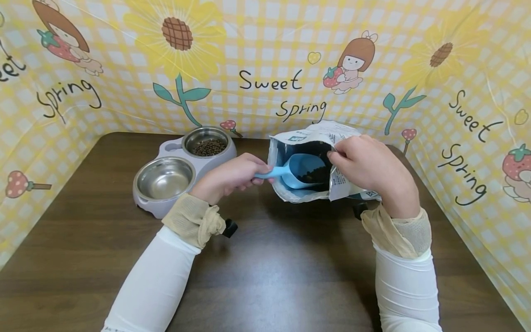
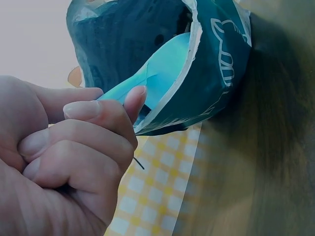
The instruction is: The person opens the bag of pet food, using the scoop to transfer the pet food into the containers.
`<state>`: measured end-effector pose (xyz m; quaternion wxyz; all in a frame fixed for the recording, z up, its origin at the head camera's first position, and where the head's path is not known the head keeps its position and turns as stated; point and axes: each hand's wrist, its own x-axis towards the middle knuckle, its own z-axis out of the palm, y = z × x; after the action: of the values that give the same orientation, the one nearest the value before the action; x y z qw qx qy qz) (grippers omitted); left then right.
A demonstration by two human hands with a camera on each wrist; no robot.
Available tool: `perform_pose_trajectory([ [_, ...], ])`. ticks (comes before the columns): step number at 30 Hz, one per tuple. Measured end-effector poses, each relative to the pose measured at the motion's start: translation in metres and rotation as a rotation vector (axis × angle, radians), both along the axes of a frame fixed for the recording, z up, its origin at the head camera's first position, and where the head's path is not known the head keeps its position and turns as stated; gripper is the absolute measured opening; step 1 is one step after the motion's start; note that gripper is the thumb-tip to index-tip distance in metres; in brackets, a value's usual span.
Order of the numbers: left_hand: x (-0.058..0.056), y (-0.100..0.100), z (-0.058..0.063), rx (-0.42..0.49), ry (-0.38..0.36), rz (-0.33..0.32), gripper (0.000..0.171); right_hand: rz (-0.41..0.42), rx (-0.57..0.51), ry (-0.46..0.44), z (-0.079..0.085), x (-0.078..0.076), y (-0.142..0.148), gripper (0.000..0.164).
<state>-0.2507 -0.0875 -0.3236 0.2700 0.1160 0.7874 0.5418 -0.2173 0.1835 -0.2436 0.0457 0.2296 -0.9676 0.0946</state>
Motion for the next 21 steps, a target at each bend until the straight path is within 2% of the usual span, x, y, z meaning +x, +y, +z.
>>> perform_pose_trajectory([
  [21,-0.004,-0.013,0.004,0.018,-0.008,-0.029,0.039,-0.005,-0.006,0.003,-0.001,0.0,0.0,0.046],
])
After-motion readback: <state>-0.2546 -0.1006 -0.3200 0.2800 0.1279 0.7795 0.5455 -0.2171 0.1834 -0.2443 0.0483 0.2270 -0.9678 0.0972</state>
